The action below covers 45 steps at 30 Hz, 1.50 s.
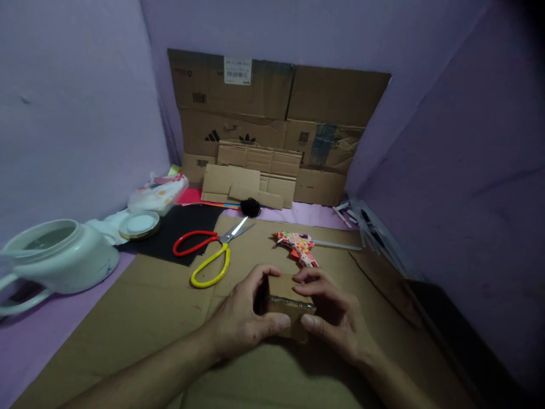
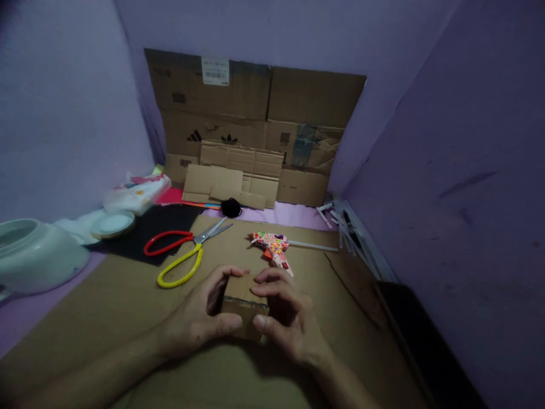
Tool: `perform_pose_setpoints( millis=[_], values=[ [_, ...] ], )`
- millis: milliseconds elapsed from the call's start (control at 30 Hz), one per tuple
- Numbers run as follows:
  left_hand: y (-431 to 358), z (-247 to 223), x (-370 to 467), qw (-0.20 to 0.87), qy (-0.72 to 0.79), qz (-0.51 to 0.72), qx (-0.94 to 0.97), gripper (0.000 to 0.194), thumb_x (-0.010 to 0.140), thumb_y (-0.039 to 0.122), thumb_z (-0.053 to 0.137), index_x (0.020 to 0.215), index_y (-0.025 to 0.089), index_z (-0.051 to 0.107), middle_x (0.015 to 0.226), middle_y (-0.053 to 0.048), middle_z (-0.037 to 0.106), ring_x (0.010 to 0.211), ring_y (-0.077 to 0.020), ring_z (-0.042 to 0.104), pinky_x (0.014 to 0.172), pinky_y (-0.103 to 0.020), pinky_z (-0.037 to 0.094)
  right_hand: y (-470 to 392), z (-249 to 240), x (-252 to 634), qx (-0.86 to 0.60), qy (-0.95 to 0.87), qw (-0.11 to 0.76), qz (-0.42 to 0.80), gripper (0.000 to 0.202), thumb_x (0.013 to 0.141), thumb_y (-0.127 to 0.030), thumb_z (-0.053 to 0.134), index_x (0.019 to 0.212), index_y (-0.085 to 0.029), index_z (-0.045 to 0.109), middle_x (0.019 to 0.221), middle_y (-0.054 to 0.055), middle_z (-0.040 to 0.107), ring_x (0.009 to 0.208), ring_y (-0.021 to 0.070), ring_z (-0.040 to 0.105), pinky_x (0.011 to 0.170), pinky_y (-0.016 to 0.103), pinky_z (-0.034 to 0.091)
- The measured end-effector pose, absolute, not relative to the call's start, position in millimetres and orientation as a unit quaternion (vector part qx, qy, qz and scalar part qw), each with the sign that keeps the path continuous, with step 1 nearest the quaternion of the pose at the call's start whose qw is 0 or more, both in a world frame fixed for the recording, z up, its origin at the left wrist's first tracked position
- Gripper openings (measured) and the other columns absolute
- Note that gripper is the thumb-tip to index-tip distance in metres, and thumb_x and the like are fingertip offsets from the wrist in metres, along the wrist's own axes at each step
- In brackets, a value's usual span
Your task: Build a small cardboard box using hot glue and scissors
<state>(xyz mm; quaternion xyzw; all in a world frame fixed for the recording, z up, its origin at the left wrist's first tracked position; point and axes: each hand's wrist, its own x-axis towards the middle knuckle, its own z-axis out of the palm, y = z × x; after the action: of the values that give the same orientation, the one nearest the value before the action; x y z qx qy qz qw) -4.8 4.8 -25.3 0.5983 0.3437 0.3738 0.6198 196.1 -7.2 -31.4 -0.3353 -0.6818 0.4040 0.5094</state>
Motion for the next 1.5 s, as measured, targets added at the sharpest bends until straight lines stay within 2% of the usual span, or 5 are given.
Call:
perform_pose_setpoints(
  millis=[200, 433, 733, 1233, 1500],
  values=[
    [7, -17, 2, 0.673, 0.321, 0.385, 0.544, 0.086, 0.061, 0.020, 0.077, 0.135, 0.015, 0.033, 0.133, -0.017, 0.052, 0.124, -0.0308, 0.050, 0.104, -0.044, 0.038, -5, -23, 202, -0.348, -0.708, 0.450, 0.419, 0.036, 0.077, -0.043, 0.070, 0.111, -0.029, 0.066, 0.125, 0.012, 0.054, 0.124, 0.0323, 0.048, 0.096, 0.047, 0.047],
    [0, -4, 4, 0.670, 0.342, 0.414, 0.512, 0.083, 0.058, 0.011, 0.076, 0.130, 0.015, 0.037, 0.131, -0.016, 0.055, 0.124, -0.0310, 0.050, 0.104, -0.044, 0.040, 4, -10, 235, -0.390, -0.769, 0.335, 0.380, 0.097, 0.042, -0.056, 0.086, 0.130, -0.029, 0.055, 0.137, 0.012, 0.053, 0.127, 0.0384, 0.046, 0.105, 0.052, 0.038],
    [8, 4, -10, 0.614, 0.370, 0.483, 0.503, 0.082, 0.059, 0.014, 0.075, 0.130, 0.013, 0.034, 0.135, -0.018, 0.051, 0.127, -0.0330, 0.046, 0.104, -0.044, 0.042, 22, -13, 226, -0.615, -0.607, 0.446, 0.231, 0.025, 0.069, -0.036, 0.073, 0.087, -0.019, 0.076, 0.071, 0.006, 0.075, 0.061, 0.0225, 0.065, 0.057, 0.035, 0.052],
    [4, -12, -10, 0.481, 0.430, 0.485, 0.590, 0.078, 0.064, 0.015, 0.074, 0.134, 0.019, 0.041, 0.138, -0.016, 0.050, 0.126, -0.0343, 0.049, 0.106, -0.053, 0.040, 25, -3, 210, -0.694, -0.581, 0.363, 0.222, 0.049, 0.085, -0.054, 0.041, 0.103, -0.016, 0.068, 0.101, 0.013, 0.072, 0.090, 0.0279, 0.066, 0.072, 0.035, 0.049],
    [6, -20, -13, 0.377, 0.467, 0.447, 0.663, 0.081, 0.067, 0.017, 0.073, 0.139, 0.023, 0.035, 0.143, -0.013, 0.045, 0.131, -0.0327, 0.043, 0.109, -0.056, 0.035, 64, -8, 196, -0.721, -0.568, 0.299, 0.261, 0.015, 0.052, -0.027, 0.075, 0.053, -0.021, 0.062, 0.049, 0.001, 0.061, 0.057, 0.0223, 0.059, 0.049, 0.026, 0.032]
  ],
)
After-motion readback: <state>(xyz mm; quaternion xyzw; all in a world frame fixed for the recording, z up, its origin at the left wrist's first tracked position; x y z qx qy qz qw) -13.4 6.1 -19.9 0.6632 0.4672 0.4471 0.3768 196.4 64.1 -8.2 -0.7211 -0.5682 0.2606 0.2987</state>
